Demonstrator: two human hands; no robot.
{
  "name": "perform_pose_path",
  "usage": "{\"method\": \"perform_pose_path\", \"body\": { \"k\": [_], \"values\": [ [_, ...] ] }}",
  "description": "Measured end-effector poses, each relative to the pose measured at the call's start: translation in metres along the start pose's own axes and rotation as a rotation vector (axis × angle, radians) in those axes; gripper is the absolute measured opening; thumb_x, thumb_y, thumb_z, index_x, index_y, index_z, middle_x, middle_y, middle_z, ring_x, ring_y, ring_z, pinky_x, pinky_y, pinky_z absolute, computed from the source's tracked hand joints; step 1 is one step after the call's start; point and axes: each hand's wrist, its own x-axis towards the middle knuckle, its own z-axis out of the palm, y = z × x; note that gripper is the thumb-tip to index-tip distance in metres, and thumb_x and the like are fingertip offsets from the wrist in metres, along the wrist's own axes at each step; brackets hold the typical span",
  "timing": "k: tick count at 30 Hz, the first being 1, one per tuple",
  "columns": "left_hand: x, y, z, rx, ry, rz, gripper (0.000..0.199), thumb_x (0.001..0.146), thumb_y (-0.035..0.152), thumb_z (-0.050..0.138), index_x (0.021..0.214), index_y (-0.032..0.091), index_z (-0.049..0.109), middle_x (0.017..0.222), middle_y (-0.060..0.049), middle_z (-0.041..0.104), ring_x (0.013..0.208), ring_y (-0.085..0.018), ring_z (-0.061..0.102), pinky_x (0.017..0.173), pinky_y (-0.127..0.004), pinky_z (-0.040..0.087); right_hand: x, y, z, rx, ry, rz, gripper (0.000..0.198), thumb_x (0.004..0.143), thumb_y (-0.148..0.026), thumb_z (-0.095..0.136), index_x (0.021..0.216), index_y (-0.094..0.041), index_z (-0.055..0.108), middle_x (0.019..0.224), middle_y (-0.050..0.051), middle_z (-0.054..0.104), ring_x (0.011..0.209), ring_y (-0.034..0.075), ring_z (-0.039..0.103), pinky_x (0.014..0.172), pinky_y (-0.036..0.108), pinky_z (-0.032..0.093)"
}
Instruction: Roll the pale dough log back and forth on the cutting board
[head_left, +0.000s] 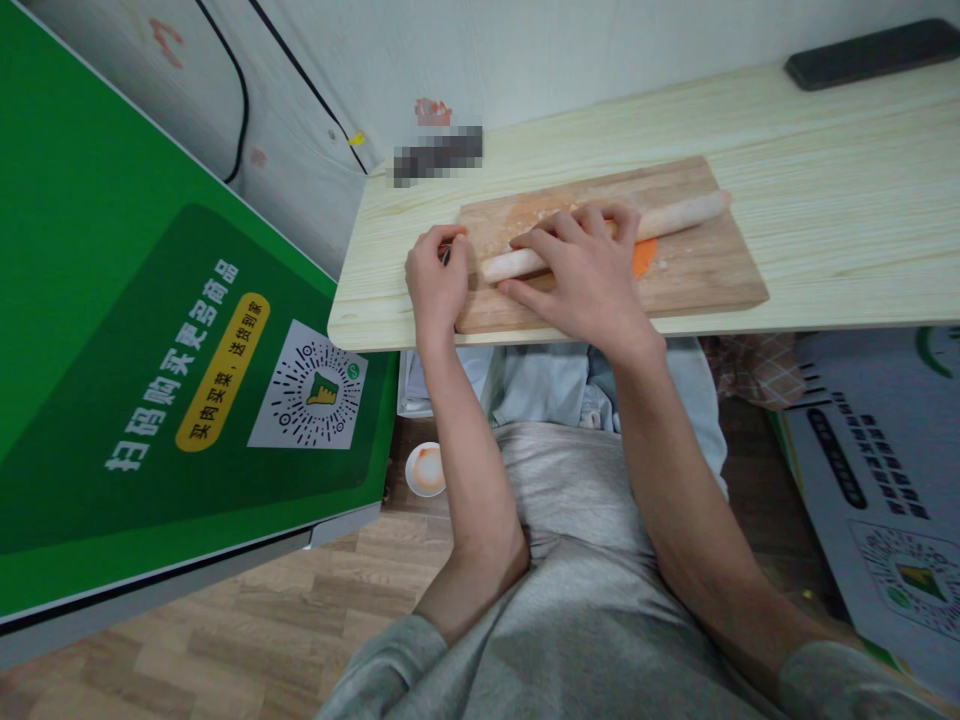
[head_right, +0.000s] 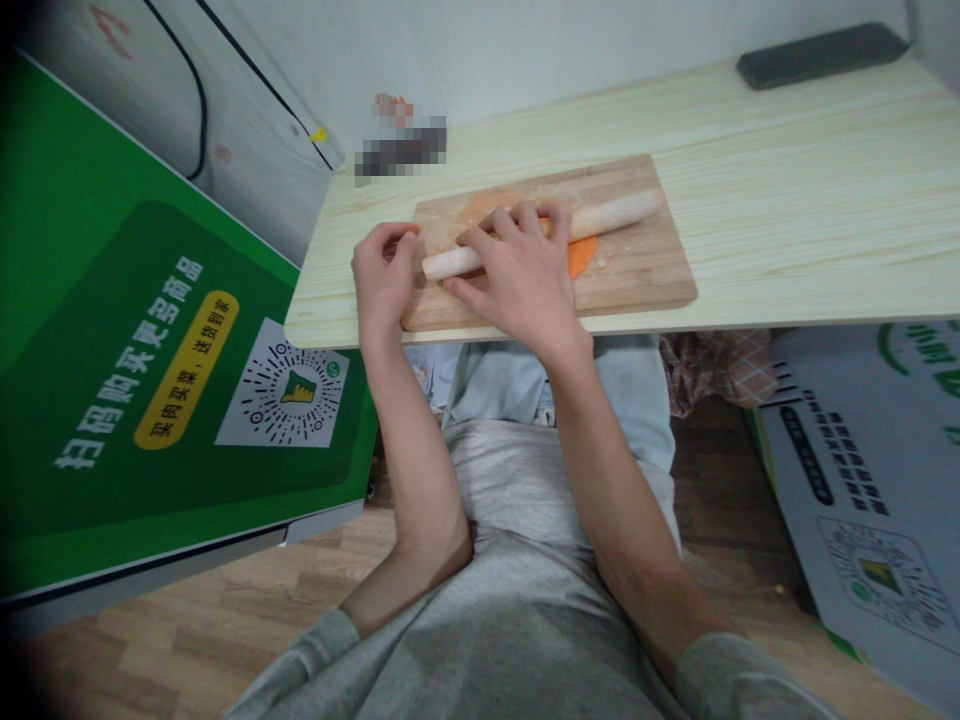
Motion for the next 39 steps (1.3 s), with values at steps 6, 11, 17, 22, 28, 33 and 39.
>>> {"method": "perform_pose_path", "body": {
  "k": [6, 11, 17, 22, 28, 33, 39],
  "values": [
    [0.001, 0.001, -0.001, 0.012, -0.009, 0.001, 0.018, 0.109, 0.017, 0.055, 0.110, 0.019, 0.073, 0.121, -0.005, 0.081, 0.116, -0.019, 0.072, 0.112, -0.040, 0.057, 0.000, -0.001, 0.000, 0.004, 0.002, 0.001, 0.061, 0.112, -0.072, 0.037, 0.140, -0.030, 0.072, 0.144, 0.014, 0.071, 0.139, 0.046, 0.052, 0.120, 0.071, 0.027],
    [0.001, -0.004, 0.000, -0.011, 0.015, 0.022, 0.017, 0.106, 0.018, 0.057, 0.106, 0.021, 0.074, 0.116, -0.004, 0.082, 0.114, -0.021, 0.074, 0.108, -0.038, 0.058, 0.000, -0.001, -0.001, 0.011, -0.012, 0.018, 0.062, 0.111, -0.072, 0.037, 0.139, -0.029, 0.073, 0.145, 0.013, 0.070, 0.138, 0.046, 0.051, 0.120, 0.071, 0.026],
    [0.003, -0.011, 0.001, -0.089, 0.007, 0.002, 0.012, 0.106, 0.026, 0.063, 0.106, 0.025, 0.075, 0.118, -0.005, 0.082, 0.122, -0.025, 0.074, 0.112, -0.039, 0.058, 0.000, 0.000, -0.001, 0.040, -0.004, 0.012, 0.072, 0.110, -0.080, 0.028, 0.137, -0.030, 0.073, 0.146, 0.013, 0.072, 0.138, 0.043, 0.050, 0.121, 0.070, 0.026],
    [0.003, -0.012, 0.002, -0.082, 0.006, 0.009, 0.012, 0.106, 0.027, 0.065, 0.108, 0.025, 0.076, 0.118, -0.006, 0.082, 0.125, -0.026, 0.073, 0.114, -0.039, 0.058, 0.000, -0.001, -0.002, 0.004, -0.020, 0.029, 0.069, 0.111, -0.077, 0.029, 0.137, -0.031, 0.073, 0.146, 0.013, 0.072, 0.138, 0.042, 0.051, 0.121, 0.069, 0.027],
    [0.004, -0.016, 0.002, -0.104, -0.006, 0.016, 0.009, 0.107, 0.026, 0.067, 0.108, 0.024, 0.076, 0.120, -0.006, 0.080, 0.131, -0.027, 0.072, 0.118, -0.041, 0.056, 0.001, -0.001, 0.000, -0.047, -0.015, 0.023, 0.067, 0.112, -0.076, 0.035, 0.140, -0.028, 0.073, 0.145, 0.013, 0.072, 0.137, 0.042, 0.052, 0.121, 0.068, 0.031],
    [0.004, -0.016, 0.001, -0.107, -0.011, 0.015, 0.010, 0.107, 0.026, 0.066, 0.108, 0.023, 0.076, 0.121, -0.007, 0.081, 0.132, -0.028, 0.072, 0.118, -0.041, 0.056, 0.001, -0.002, -0.001, -0.051, -0.018, 0.025, 0.061, 0.113, -0.071, 0.046, 0.141, -0.024, 0.073, 0.144, 0.014, 0.072, 0.138, 0.041, 0.053, 0.121, 0.067, 0.031],
    [0.002, -0.011, 0.001, -0.092, -0.002, 0.010, 0.011, 0.107, 0.028, 0.065, 0.108, 0.024, 0.076, 0.119, -0.006, 0.081, 0.129, -0.027, 0.072, 0.117, -0.040, 0.057, 0.001, -0.001, -0.001, -0.001, -0.010, 0.018, 0.069, 0.111, -0.078, 0.030, 0.137, -0.031, 0.074, 0.144, 0.013, 0.072, 0.137, 0.043, 0.052, 0.120, 0.070, 0.030]
  ]
}}
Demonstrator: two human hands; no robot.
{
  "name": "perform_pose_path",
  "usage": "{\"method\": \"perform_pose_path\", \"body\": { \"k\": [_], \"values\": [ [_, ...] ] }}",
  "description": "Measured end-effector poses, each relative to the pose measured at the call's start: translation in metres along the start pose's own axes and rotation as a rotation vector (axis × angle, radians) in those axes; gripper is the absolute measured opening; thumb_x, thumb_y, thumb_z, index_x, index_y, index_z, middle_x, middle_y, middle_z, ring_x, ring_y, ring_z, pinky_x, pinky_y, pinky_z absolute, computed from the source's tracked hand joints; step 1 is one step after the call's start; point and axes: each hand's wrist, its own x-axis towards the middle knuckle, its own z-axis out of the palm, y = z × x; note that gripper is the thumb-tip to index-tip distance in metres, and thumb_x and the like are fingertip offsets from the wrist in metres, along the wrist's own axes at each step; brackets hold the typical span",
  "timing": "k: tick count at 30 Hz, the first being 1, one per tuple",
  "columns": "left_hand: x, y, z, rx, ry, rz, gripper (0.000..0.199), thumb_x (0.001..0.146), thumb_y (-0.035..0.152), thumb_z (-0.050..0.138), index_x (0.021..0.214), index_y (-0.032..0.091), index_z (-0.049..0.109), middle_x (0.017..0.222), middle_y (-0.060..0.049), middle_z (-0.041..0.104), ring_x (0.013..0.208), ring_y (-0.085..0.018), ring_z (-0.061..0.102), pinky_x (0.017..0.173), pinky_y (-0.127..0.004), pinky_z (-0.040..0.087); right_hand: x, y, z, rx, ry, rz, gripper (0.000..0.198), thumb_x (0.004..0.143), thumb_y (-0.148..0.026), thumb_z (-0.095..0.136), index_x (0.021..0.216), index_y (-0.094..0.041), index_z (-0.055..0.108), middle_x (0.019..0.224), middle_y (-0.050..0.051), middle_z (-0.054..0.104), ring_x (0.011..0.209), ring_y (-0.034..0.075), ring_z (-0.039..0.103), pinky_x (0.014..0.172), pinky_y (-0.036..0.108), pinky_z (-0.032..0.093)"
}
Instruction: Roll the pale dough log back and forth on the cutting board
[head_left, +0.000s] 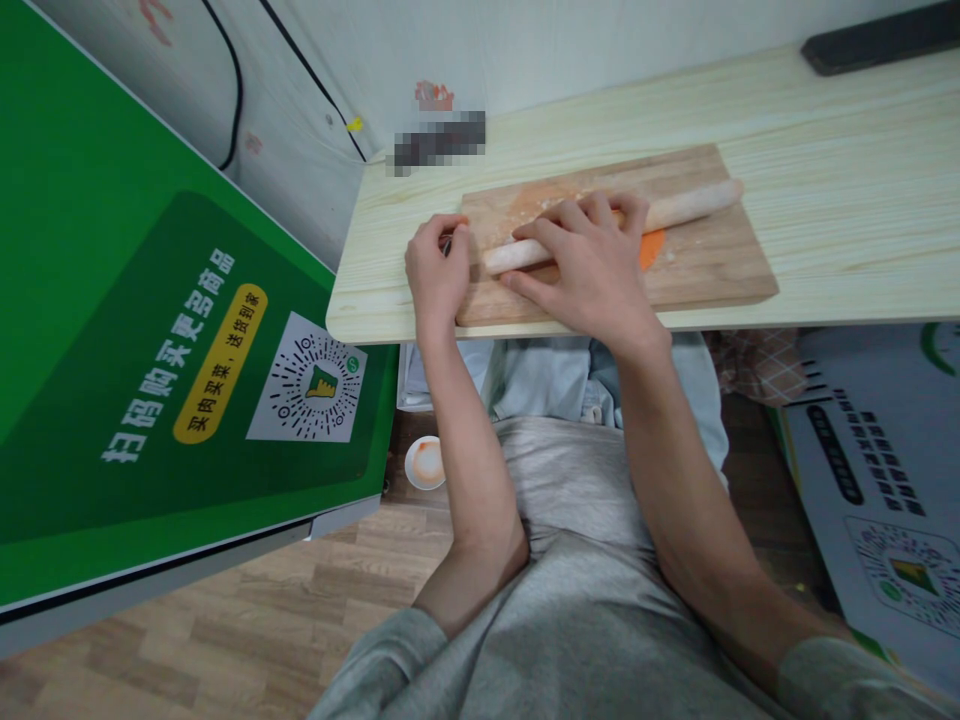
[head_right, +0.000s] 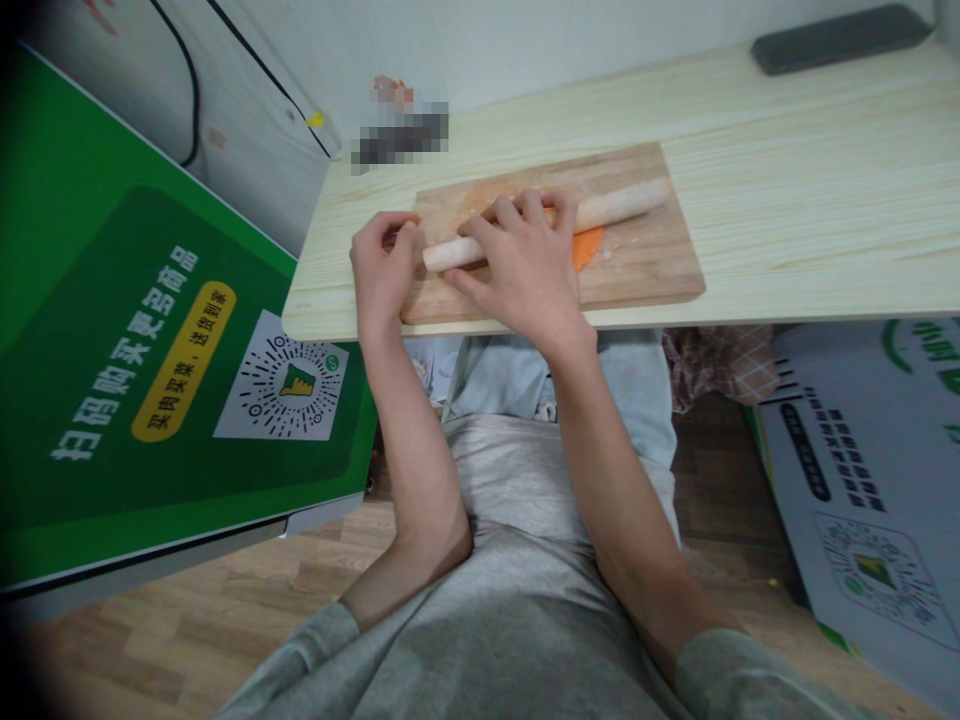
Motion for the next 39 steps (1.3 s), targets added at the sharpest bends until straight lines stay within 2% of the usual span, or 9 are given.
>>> {"method": "perform_pose_path", "body": {
  "k": [4, 13, 22, 32, 39],
  "values": [
    [0.000, 0.000, 0.000, -0.006, 0.003, -0.004, 0.013, 0.107, 0.028, 0.064, 0.108, 0.025, 0.076, 0.118, -0.006, 0.082, 0.125, -0.026, 0.074, 0.115, -0.039, 0.058, 0.001, 0.001, 0.001, 0.022, -0.004, 0.003, 0.079, 0.109, -0.082, 0.023, 0.135, -0.028, 0.074, 0.143, 0.015, 0.072, 0.137, 0.044, 0.051, 0.120, 0.071, 0.027],
    [-0.002, 0.004, 0.001, 0.012, 0.037, 0.038, 0.014, 0.106, 0.024, 0.063, 0.105, 0.021, 0.076, 0.112, -0.005, 0.082, 0.116, -0.022, 0.075, 0.109, -0.033, 0.058, 0.000, 0.004, 0.002, 0.026, 0.038, -0.040, 0.059, 0.112, -0.071, 0.044, 0.132, -0.025, 0.074, 0.139, 0.015, 0.073, 0.135, 0.042, 0.053, 0.120, 0.068, 0.030],
    [-0.001, 0.000, 0.003, 0.015, 0.050, 0.036, 0.018, 0.105, 0.015, 0.060, 0.104, 0.021, 0.077, 0.113, -0.005, 0.082, 0.113, -0.020, 0.075, 0.106, -0.030, 0.057, 0.000, 0.004, 0.003, 0.029, 0.032, -0.036, 0.059, 0.112, -0.073, 0.046, 0.132, -0.024, 0.074, 0.140, 0.015, 0.073, 0.134, 0.042, 0.053, 0.119, 0.068, 0.030],
    [0.001, -0.005, 0.002, 0.011, 0.027, 0.043, 0.016, 0.105, 0.016, 0.061, 0.107, 0.020, 0.076, 0.116, -0.006, 0.082, 0.117, -0.022, 0.074, 0.110, -0.033, 0.057, 0.000, 0.005, 0.005, -0.003, 0.017, -0.042, 0.052, 0.112, -0.063, 0.047, 0.138, -0.024, 0.071, 0.141, 0.015, 0.070, 0.139, 0.044, 0.051, 0.120, 0.069, 0.028],
    [0.002, -0.007, 0.003, 0.002, 0.019, 0.029, 0.016, 0.105, 0.018, 0.061, 0.108, 0.021, 0.076, 0.116, -0.006, 0.081, 0.116, -0.022, 0.074, 0.111, -0.036, 0.058, 0.000, 0.005, 0.006, -0.025, -0.015, -0.035, 0.056, 0.112, -0.065, 0.044, 0.141, -0.024, 0.067, 0.144, 0.016, 0.067, 0.142, 0.045, 0.048, 0.121, 0.070, 0.026]
  ]
}}
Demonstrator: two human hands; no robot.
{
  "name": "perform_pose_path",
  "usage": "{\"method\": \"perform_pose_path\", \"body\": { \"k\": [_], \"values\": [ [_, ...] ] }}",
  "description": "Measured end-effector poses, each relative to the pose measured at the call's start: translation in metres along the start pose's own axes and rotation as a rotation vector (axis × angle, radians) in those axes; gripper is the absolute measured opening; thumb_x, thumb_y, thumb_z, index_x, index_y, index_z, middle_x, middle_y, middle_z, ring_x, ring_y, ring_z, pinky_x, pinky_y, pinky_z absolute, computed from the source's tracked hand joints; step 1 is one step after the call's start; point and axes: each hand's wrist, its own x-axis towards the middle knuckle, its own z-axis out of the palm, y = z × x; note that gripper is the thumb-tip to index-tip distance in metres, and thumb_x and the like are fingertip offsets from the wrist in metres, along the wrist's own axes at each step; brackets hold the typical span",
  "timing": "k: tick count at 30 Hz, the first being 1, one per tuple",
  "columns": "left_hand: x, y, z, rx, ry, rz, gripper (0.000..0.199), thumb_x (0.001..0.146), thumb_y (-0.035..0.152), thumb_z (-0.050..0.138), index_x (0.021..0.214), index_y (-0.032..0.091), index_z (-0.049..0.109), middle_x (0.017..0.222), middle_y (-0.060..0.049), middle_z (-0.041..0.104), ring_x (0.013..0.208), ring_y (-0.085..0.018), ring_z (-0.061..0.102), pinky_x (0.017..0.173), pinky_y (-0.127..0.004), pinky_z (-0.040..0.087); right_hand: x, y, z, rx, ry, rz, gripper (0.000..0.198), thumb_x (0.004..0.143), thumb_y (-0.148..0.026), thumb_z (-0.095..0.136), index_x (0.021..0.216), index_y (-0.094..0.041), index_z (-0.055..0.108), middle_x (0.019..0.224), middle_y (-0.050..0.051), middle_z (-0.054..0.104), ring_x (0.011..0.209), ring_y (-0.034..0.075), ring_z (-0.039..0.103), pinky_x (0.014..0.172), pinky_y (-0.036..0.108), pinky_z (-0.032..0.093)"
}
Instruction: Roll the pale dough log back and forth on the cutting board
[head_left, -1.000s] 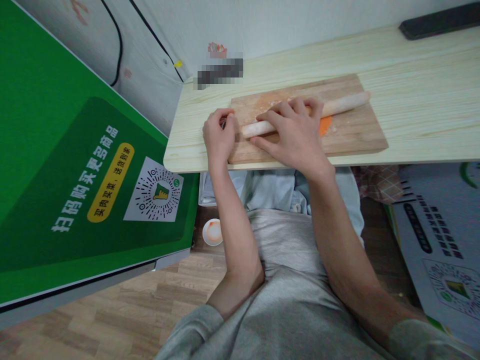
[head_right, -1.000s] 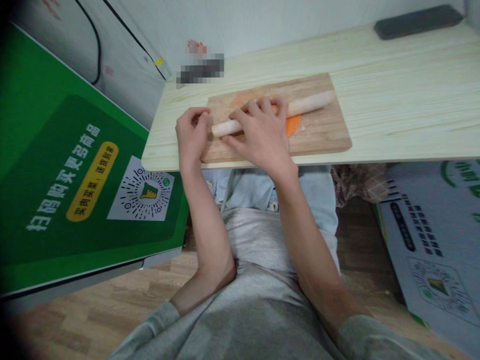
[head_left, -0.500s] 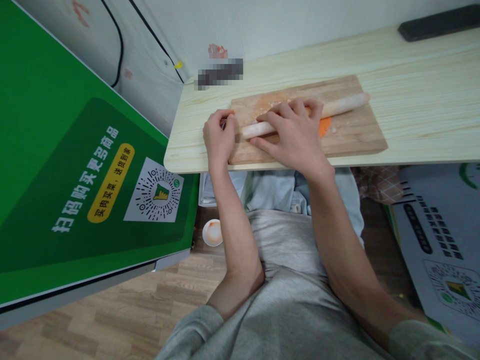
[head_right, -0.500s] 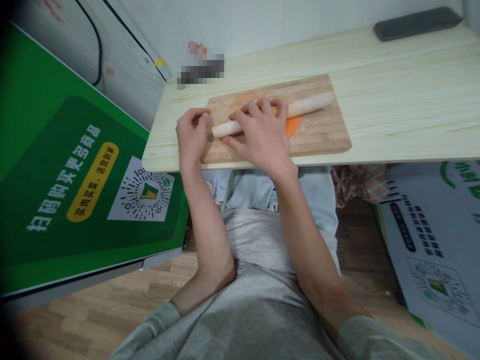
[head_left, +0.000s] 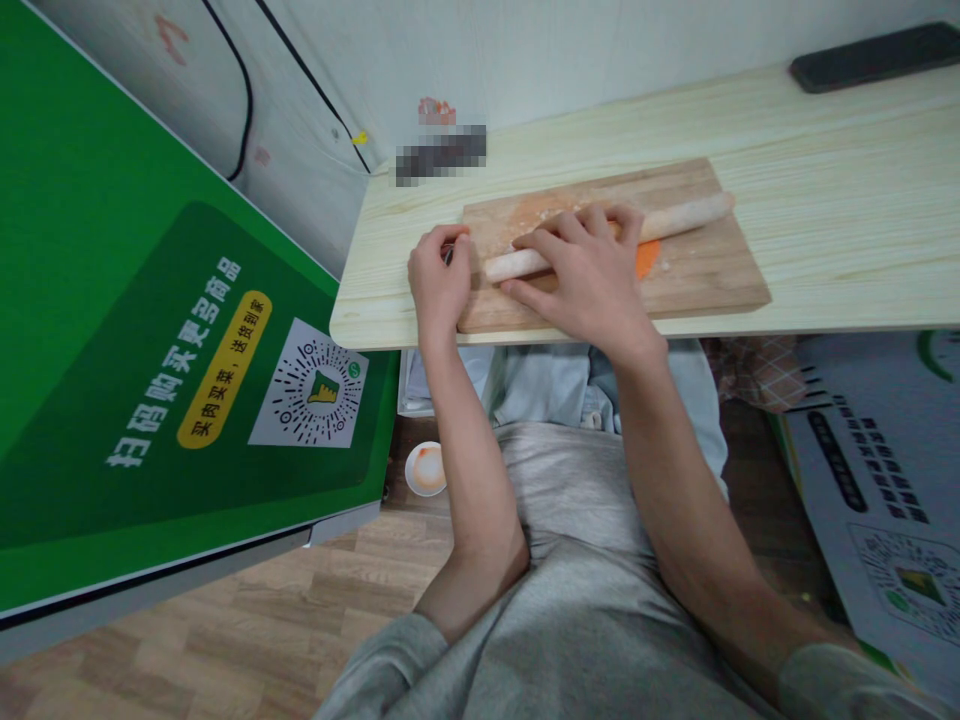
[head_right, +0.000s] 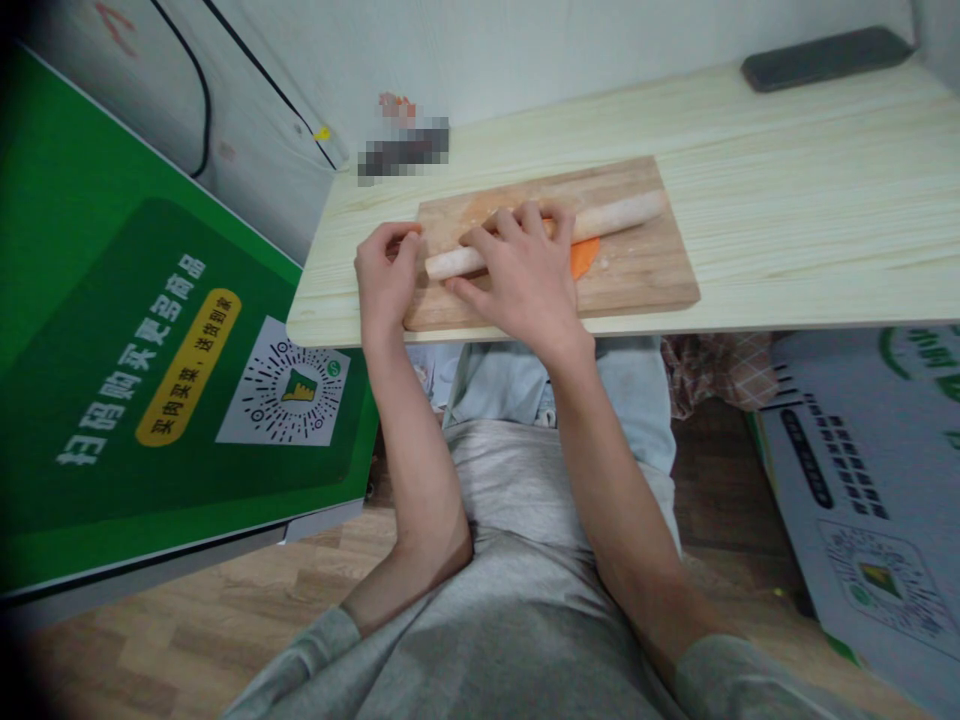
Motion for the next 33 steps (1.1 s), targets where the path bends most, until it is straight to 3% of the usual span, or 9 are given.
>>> {"method": "perform_pose_path", "body": {
  "k": [12, 20, 33],
  "values": [
    [0.000, -0.002, 0.000, 0.009, 0.002, -0.014, 0.017, 0.105, 0.019, 0.061, 0.108, 0.022, 0.077, 0.116, -0.006, 0.081, 0.113, -0.023, 0.074, 0.110, -0.037, 0.057, 0.000, -0.002, -0.001, -0.017, 0.018, 0.013, 0.064, 0.114, -0.072, 0.035, 0.138, -0.025, 0.071, 0.143, 0.014, 0.070, 0.139, 0.043, 0.052, 0.121, 0.067, 0.029],
    [-0.006, 0.008, 0.002, 0.023, 0.053, -0.002, 0.017, 0.102, 0.021, 0.061, 0.105, 0.021, 0.078, 0.113, -0.008, 0.084, 0.108, -0.024, 0.076, 0.104, -0.039, 0.059, -0.001, -0.001, -0.002, -0.021, 0.068, -0.006, 0.043, 0.111, -0.059, 0.057, 0.132, -0.027, 0.075, 0.139, 0.011, 0.074, 0.133, 0.041, 0.057, 0.120, 0.065, 0.033],
    [-0.006, 0.010, 0.002, 0.029, 0.040, -0.039, 0.019, 0.103, 0.020, 0.062, 0.107, 0.021, 0.080, 0.118, -0.010, 0.083, 0.110, -0.026, 0.076, 0.106, -0.042, 0.059, 0.001, 0.000, -0.004, -0.010, 0.041, -0.013, 0.043, 0.109, -0.054, 0.066, 0.135, -0.022, 0.076, 0.139, 0.013, 0.075, 0.133, 0.039, 0.056, 0.117, 0.061, 0.030]
  ]
}}
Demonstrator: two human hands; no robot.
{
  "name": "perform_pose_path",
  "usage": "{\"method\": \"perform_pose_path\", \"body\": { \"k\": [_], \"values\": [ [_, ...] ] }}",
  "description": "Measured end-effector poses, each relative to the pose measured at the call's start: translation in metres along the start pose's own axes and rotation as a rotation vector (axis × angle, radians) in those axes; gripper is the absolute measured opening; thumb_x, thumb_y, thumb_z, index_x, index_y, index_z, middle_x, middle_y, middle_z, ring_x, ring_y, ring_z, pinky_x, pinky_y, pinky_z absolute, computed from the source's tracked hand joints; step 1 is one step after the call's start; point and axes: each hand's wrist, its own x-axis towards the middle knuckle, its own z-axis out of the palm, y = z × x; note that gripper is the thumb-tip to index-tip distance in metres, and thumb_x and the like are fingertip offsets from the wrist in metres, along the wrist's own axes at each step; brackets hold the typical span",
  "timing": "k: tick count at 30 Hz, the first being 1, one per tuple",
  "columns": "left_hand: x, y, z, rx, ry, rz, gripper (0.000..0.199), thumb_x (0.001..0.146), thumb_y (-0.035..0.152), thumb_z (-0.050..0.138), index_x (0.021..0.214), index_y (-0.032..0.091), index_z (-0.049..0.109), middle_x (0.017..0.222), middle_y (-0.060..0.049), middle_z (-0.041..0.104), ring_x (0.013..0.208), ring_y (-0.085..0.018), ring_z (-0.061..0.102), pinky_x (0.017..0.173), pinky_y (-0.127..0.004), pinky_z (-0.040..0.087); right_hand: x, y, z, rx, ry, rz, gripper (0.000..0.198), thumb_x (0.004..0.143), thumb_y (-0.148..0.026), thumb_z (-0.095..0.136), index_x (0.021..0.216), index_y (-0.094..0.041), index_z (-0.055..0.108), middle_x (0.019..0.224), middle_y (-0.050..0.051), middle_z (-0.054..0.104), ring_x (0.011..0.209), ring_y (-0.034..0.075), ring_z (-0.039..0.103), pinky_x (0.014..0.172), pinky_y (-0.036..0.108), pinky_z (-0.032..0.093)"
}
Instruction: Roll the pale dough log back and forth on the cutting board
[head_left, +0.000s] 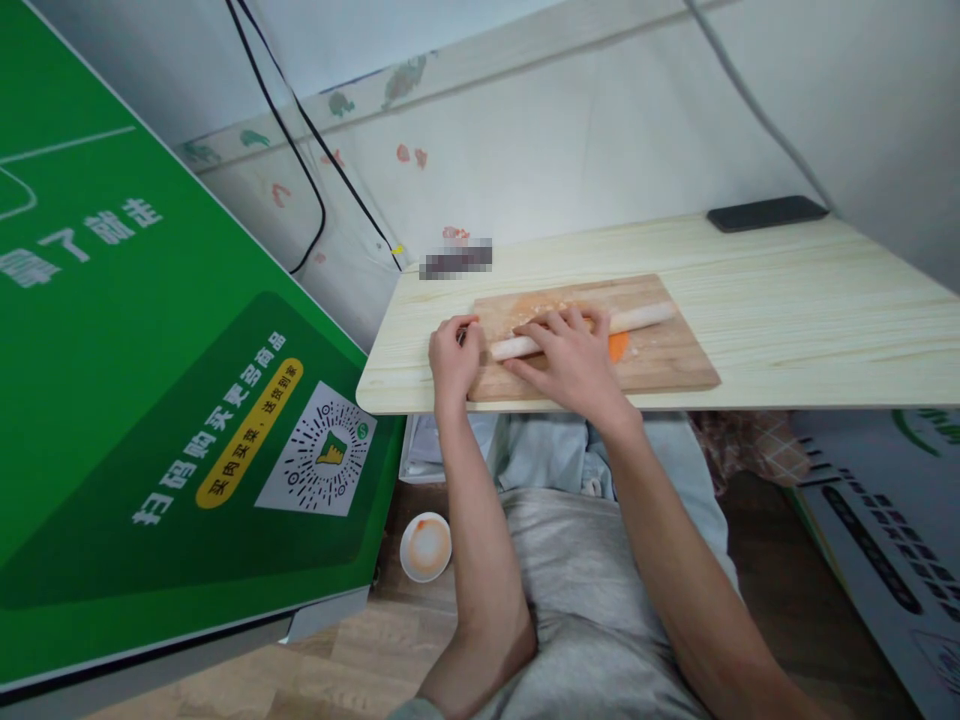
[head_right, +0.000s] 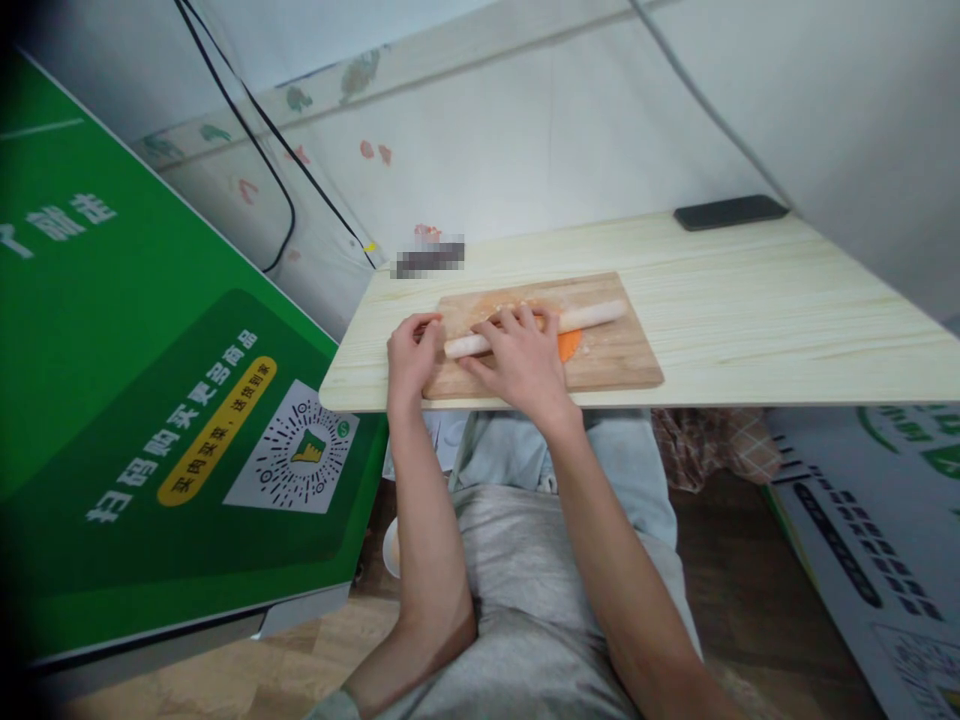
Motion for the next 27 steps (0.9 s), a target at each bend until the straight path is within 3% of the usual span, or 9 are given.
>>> {"method": "perform_pose_path", "body": {
  "k": [27],
  "values": [
    [-0.0006, -0.0013, -0.0001, -0.011, -0.001, 0.002, 0.019, 0.102, 0.021, 0.062, 0.108, 0.021, 0.080, 0.119, -0.010, 0.084, 0.112, -0.028, 0.077, 0.106, -0.042, 0.059, -0.0003, 0.0001, 0.0007, 0.006, 0.011, 0.009, 0.041, 0.107, -0.052, 0.070, 0.135, -0.022, 0.077, 0.139, 0.013, 0.075, 0.133, 0.039, 0.058, 0.119, 0.061, 0.031]
  ]
}}
